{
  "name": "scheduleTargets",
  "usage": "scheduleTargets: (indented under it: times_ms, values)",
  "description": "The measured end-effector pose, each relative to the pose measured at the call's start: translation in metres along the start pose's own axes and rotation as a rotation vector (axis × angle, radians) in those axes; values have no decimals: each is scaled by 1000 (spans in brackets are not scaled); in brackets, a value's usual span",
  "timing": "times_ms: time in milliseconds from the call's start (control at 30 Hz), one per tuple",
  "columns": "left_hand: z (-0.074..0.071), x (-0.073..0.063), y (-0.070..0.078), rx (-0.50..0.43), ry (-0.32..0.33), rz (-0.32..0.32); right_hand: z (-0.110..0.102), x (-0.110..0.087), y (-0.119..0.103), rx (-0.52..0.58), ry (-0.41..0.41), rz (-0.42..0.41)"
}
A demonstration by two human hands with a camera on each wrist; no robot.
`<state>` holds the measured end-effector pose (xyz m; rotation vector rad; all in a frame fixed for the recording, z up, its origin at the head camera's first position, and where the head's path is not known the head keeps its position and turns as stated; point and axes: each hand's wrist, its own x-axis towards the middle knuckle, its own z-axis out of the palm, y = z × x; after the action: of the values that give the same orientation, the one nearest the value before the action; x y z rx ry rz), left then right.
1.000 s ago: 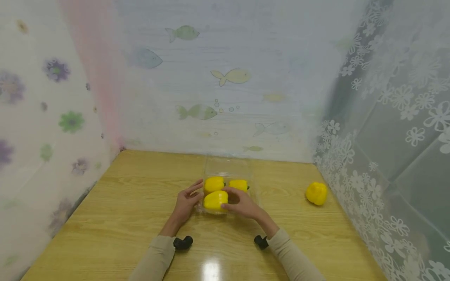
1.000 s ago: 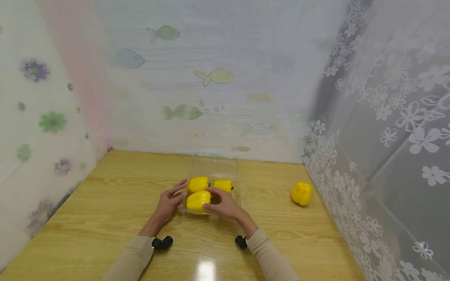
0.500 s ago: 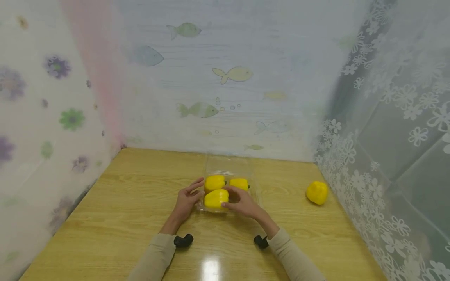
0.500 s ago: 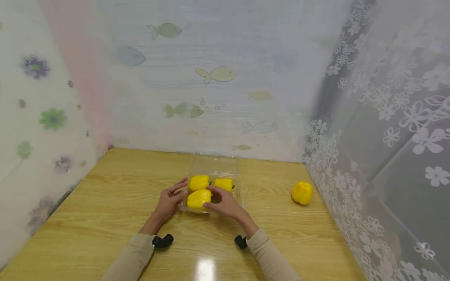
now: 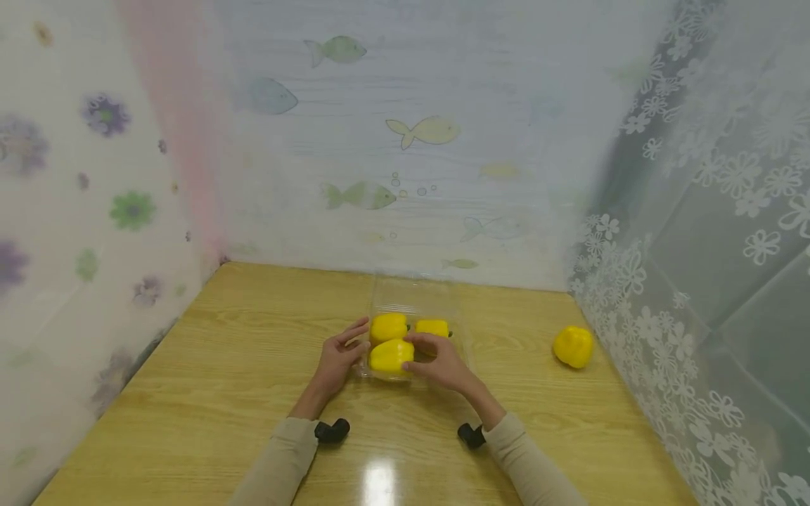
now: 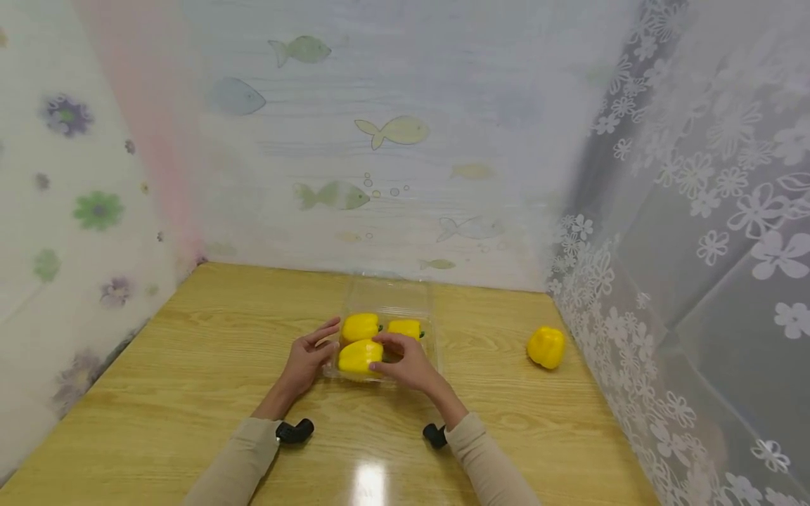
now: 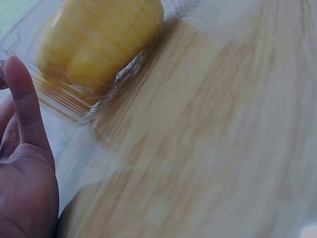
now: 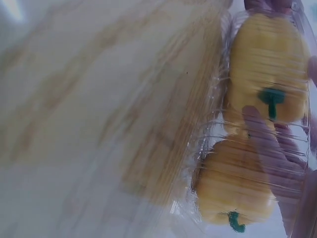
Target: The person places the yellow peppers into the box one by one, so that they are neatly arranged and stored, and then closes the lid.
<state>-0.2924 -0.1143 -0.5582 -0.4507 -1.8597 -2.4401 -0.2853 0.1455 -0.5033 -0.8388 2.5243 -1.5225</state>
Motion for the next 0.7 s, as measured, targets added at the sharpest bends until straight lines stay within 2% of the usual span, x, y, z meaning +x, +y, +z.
scheduleTargets:
  times_ms: [367,567,700]
  values:
    - [0,0,0,-36,-5,-3,0,0,-1,6,-6,21]
    - [1,0,1,-38,-3,-1,-1,-1,-1,8,1,-29]
    - [1,0,1,-37,1,-10,-2,-3,1,60,11,-60]
